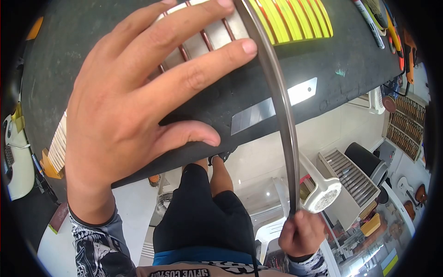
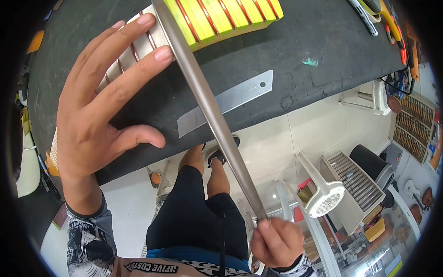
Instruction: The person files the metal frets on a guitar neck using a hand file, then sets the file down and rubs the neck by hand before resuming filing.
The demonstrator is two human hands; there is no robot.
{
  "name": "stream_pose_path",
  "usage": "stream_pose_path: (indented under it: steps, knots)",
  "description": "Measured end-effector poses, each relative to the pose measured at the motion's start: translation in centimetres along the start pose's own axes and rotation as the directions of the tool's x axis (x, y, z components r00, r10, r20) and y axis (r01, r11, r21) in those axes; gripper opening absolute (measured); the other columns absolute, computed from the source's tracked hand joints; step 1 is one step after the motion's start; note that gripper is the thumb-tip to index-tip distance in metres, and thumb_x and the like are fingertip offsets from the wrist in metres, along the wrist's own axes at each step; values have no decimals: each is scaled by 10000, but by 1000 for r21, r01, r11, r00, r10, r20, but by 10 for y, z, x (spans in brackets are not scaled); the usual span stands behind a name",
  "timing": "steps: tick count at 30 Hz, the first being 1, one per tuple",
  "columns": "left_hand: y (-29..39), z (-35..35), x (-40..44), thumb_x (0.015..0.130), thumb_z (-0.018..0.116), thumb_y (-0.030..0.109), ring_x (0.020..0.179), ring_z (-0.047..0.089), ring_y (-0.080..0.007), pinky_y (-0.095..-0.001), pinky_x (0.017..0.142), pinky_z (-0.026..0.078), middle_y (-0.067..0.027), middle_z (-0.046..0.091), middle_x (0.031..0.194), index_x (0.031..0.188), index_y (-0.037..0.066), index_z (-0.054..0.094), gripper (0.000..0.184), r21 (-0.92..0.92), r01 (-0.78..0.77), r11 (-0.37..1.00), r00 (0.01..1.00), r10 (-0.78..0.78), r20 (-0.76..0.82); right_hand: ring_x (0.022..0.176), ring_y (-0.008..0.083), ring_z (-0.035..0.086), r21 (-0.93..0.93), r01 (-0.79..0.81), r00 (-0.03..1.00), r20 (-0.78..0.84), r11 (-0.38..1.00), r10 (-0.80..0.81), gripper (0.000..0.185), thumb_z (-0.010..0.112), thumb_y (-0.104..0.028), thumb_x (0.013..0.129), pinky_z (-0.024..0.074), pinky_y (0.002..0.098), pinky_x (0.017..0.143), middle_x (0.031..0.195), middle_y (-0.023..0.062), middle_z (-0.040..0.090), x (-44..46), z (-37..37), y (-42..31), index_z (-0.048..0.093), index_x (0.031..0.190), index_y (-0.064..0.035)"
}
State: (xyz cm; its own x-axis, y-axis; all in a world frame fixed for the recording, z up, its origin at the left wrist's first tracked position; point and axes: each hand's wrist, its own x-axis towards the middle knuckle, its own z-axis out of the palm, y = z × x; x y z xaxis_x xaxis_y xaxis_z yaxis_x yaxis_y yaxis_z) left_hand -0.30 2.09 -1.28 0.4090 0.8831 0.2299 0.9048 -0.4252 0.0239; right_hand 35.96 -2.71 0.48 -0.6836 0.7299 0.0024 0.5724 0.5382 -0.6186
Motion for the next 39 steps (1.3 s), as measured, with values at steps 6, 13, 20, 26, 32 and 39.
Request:
stream_pose_path:
  steps: [6,13,20,26,32,39]
  knots:
    - [-12,12,-5,645,672,632,1211,567,-392,-457,1026,464,-158,577,1368,1241,145,689,770,5,-58,998,996,58,-65,622,237,638,85,39,996,-86,996,-32,496,690,79,730,520,313,538,809,142,670,115,21,-14,641,1220,24]
    - [9,-11,4,637,669,637,1225,556,-396,-451,1022,466,-160,571,1377,1231,191,703,743,-42,93,995,990,-88,107,619,251,630,57,-2,999,-33,998,4,481,692,45,732,515,321,563,795,133,664,4,10,7,617,1205,-1]
    - [5,-7,3,641,668,640,1221,559,-395,-452,1026,466,-163,572,1374,1235,187,702,748,-26,46,999,997,-45,68,626,246,635,106,4,999,-45,994,1,504,680,54,726,508,311,546,787,130,661,-6,13,10,604,1219,-21]
    - [-16,12,-5,648,668,640,1226,558,-396,-463,1031,461,-180,568,1374,1239,172,698,754,32,-117,993,991,119,-67,619,223,628,87,58,990,-130,995,-47,490,708,60,741,509,315,537,788,117,656,100,26,-6,643,1223,1]
    - [8,-9,1,642,654,658,1238,547,-393,-460,1034,459,-154,563,1390,1244,201,696,757,-37,93,995,991,-89,96,631,254,618,7,19,998,-58,1000,-19,494,704,41,731,512,327,549,793,126,653,13,16,2,619,1215,-13]
    - [8,-10,2,645,649,663,1243,544,-384,-452,1033,460,-141,559,1399,1263,216,685,763,-15,85,996,992,-83,98,637,275,631,46,-58,998,26,997,57,503,688,15,757,520,359,552,814,138,654,-92,2,11,559,1241,-28]
